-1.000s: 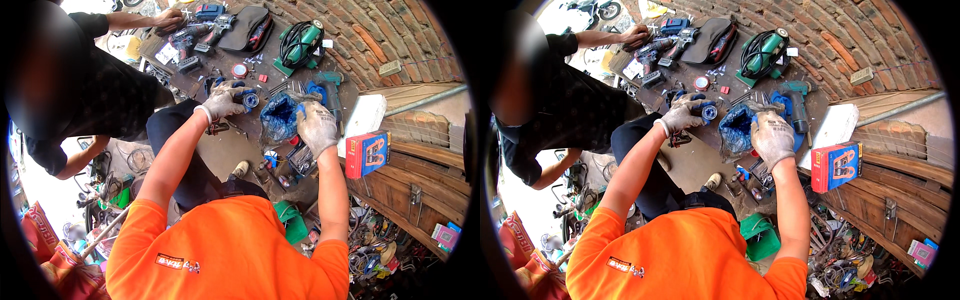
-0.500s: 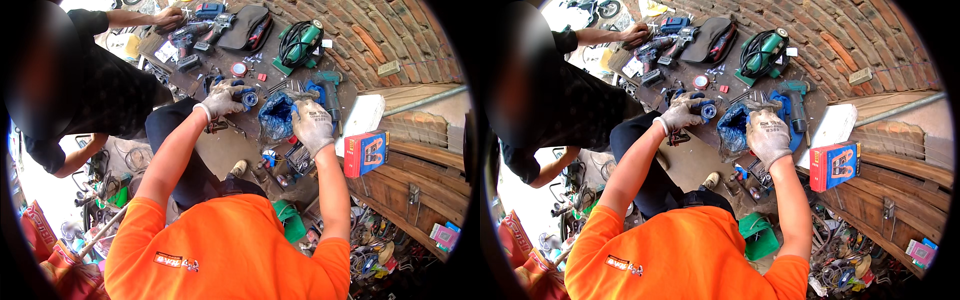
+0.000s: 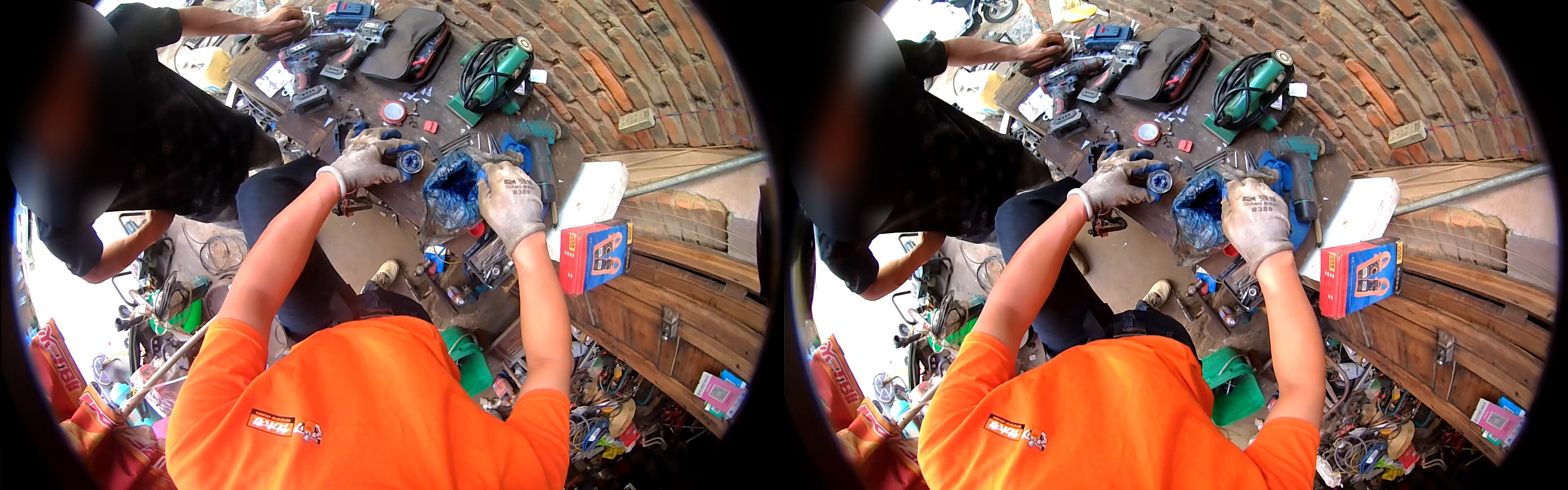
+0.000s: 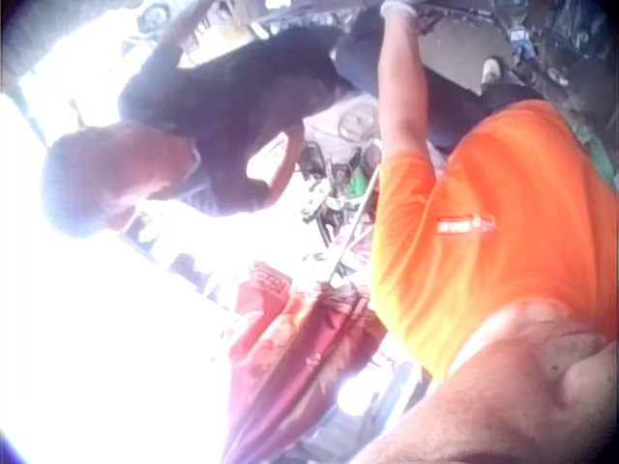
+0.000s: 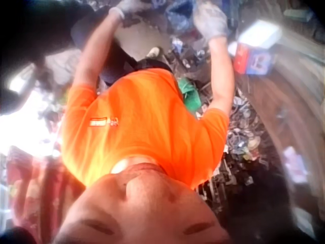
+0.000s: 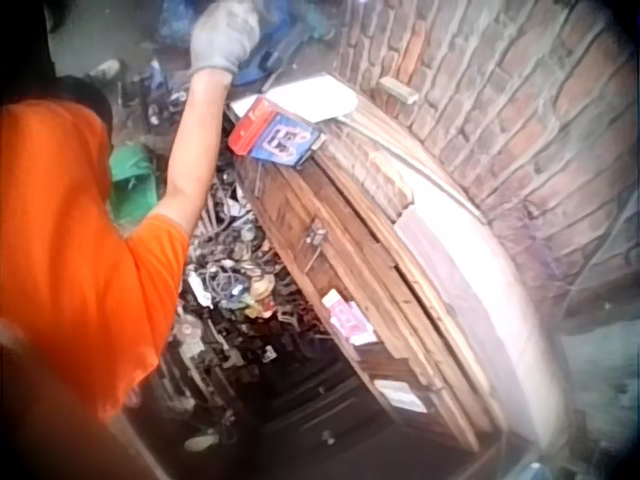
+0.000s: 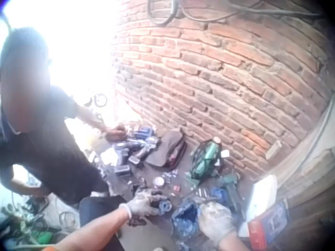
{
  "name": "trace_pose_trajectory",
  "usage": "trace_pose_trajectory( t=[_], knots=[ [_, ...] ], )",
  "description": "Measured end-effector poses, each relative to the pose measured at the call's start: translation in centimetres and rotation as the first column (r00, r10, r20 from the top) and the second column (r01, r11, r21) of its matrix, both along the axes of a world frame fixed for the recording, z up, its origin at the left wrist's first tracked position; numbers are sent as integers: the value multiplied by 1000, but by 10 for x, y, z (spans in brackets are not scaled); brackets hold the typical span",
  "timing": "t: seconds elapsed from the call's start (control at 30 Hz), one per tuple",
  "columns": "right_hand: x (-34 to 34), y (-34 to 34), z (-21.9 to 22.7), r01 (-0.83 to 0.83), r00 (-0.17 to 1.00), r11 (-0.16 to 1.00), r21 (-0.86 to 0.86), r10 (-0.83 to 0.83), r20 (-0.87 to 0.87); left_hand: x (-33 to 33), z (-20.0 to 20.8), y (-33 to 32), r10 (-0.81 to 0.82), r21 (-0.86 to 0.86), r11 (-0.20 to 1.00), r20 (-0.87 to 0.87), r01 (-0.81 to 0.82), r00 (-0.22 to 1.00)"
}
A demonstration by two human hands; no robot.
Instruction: The person assembles a cylindrical mechanical component, likely a motor or gear assembly, on a cluttered workbench. They handle the parts with gloved hands, aligning and fitting pieces together while another person works nearby.
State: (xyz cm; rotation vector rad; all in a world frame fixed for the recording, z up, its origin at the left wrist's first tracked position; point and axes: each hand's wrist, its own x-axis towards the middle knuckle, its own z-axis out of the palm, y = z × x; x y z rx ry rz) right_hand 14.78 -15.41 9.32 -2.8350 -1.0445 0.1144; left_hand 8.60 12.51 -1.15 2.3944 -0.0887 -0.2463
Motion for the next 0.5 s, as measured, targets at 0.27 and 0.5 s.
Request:
trace_pose_trajectory(
  t=[0.27,0.5],
  knots=[
    [1,3,-2,18,999,1000,-25,-19,-50,0,-2,1,12,-2,1000,-8,-12,1000],
    [-9,0,0,28,998,999,-26,-30,-52,0,-4,1,-1,-25,1000,11,1,1000]
  ],
)
